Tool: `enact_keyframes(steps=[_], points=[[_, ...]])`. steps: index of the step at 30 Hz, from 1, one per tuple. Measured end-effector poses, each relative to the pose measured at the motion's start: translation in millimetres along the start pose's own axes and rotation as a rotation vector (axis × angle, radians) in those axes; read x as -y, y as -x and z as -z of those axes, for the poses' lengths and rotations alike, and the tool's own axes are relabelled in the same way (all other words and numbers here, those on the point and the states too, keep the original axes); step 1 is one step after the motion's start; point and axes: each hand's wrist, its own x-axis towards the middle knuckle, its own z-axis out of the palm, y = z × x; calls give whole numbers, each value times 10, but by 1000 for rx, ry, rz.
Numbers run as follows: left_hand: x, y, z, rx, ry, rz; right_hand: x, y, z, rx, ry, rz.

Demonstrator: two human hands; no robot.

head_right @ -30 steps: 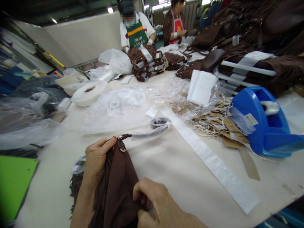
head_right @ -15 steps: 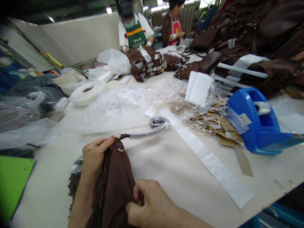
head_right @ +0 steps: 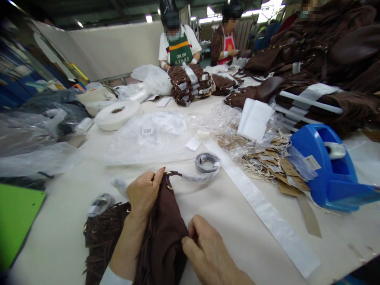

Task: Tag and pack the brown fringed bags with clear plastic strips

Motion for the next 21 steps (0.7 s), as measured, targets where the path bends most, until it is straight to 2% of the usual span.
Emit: enact_keyframes(steps=[3, 7, 12, 15, 21], points=[[-4, 3, -7, 3, -19, 16, 44, 29, -6, -11, -18, -2], [20, -10, 18, 21, -28, 36, 77, 15, -21, 79, 21, -52], [-10, -10, 17, 40, -12, 49, 227, -96, -46, 238, -338, -253], [-40, 9, 9, 54, 12, 41, 304, -185, -65, 277, -425, -362], [7, -2, 18, 106, 110, 62, 234, -291, 2, 352, -430, -324]])
